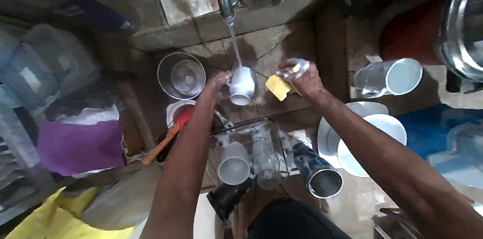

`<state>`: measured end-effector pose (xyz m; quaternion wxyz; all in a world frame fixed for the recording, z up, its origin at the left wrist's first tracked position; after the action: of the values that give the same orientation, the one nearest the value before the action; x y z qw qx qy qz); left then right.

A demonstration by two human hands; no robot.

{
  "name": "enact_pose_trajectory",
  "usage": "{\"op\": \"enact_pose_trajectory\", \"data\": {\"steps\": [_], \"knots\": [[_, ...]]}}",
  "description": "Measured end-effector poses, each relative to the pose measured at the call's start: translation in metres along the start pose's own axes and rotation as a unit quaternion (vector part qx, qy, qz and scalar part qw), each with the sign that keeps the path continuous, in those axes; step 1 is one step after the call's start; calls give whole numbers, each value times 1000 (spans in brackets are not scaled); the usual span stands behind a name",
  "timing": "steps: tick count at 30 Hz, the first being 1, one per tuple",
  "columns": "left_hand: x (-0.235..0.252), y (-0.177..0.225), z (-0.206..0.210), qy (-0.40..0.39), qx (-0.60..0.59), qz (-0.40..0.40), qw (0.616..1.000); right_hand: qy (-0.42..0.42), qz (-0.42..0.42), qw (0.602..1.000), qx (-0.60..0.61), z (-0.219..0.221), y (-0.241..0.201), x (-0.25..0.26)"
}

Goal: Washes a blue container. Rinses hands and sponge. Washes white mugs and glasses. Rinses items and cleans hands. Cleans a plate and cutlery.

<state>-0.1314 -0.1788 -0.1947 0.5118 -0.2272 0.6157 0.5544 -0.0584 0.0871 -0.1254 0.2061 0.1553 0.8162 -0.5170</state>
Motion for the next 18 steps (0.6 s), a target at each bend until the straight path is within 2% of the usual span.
{"op": "enact_pose_trajectory", "data": {"steps": [3, 5, 8, 12, 15, 18], "knots": [[-2, -16, -6, -12, -38, -35, 999, -7, 12, 1000, 22, -5, 3, -6], [-14, -18, -6, -36, -39, -12, 999, -12, 18, 999, 31, -9, 4, -8], [-25, -22, -4, -56, 9, 116, 992, -17, 35, 998, 45, -10, 5, -10], [-43, -8, -3, -63, 83, 316, 943, -82, 21, 995, 59, 3, 6, -12], [-52, 5, -5, -76, 135, 412, 898, -139, -47, 989, 27, 25, 4, -16], [-51, 10, -9, -79, 138, 481, 862, -180, -59, 982, -18, 46, -5, -10]]}}
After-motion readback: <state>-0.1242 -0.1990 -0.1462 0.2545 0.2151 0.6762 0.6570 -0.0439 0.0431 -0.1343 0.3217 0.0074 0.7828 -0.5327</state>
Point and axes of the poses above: each hand's wrist, its own x-axis towards the middle knuckle, its own z-axis out of the palm, y = z × x, the point moved 4 cm from there along x, towards the middle knuckle, and after that the axes turned 10 degrees about -y, right-handed, at the moved point
